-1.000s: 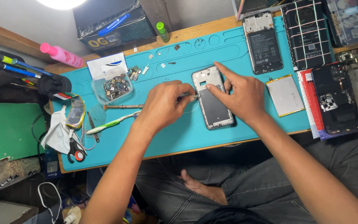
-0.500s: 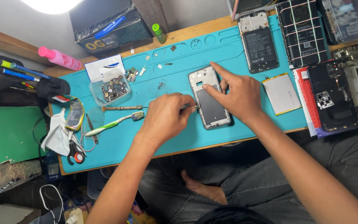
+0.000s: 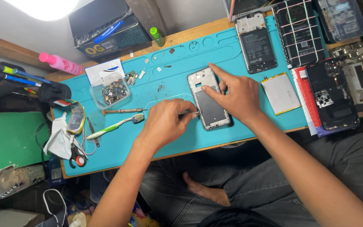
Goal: Removing adhesive residue from the internal frame of a disassembled smartphone using a precision scraping tool.
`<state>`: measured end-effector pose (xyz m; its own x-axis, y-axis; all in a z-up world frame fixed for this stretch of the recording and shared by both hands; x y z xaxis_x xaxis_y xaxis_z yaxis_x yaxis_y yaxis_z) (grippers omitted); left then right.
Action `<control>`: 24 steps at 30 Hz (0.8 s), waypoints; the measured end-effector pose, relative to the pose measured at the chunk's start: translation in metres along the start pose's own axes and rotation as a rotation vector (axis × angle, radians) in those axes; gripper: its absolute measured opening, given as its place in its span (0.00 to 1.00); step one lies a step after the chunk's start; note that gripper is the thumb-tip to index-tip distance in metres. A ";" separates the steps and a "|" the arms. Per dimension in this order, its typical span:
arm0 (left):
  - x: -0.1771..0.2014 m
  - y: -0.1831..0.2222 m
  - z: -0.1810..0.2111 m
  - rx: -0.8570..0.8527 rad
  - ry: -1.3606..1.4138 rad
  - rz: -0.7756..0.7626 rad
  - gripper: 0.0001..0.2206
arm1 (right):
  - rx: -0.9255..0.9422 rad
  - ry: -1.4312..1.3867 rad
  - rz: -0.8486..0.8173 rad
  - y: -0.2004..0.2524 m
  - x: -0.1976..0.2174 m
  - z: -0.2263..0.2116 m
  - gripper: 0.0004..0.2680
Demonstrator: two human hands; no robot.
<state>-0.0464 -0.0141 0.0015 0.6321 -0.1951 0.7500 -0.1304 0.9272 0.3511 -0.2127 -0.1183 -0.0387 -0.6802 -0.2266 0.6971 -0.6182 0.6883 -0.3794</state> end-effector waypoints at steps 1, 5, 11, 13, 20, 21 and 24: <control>0.001 0.000 -0.002 -0.003 0.007 0.024 0.06 | 0.002 -0.002 0.000 0.000 -0.001 -0.001 0.19; 0.001 0.001 -0.003 -0.008 -0.002 0.030 0.06 | 0.009 0.012 0.006 0.000 -0.002 -0.001 0.19; 0.003 -0.005 -0.006 -0.012 -0.006 0.054 0.05 | 0.002 0.006 -0.008 0.000 -0.001 -0.001 0.19; 0.002 -0.004 -0.004 -0.009 -0.008 0.029 0.05 | 0.002 0.011 -0.008 0.000 -0.002 0.001 0.19; 0.000 0.001 0.000 -0.008 0.000 -0.040 0.05 | 0.013 0.007 -0.011 0.001 -0.002 0.000 0.19; -0.001 0.000 -0.002 -0.003 -0.001 -0.039 0.05 | 0.015 0.002 -0.013 0.001 -0.002 -0.001 0.19; 0.001 0.000 -0.007 -0.015 0.000 0.049 0.05 | 0.007 0.018 -0.018 0.001 -0.003 -0.001 0.19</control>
Point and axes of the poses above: each hand's wrist, its own y-axis away from the middle knuckle, its own x-axis out of the back of the hand, z = x × y, the point moved 6 cm from there along -y, towards the middle knuckle, and after that the axes turned 11 degrees about x, right-handed, at the moved point
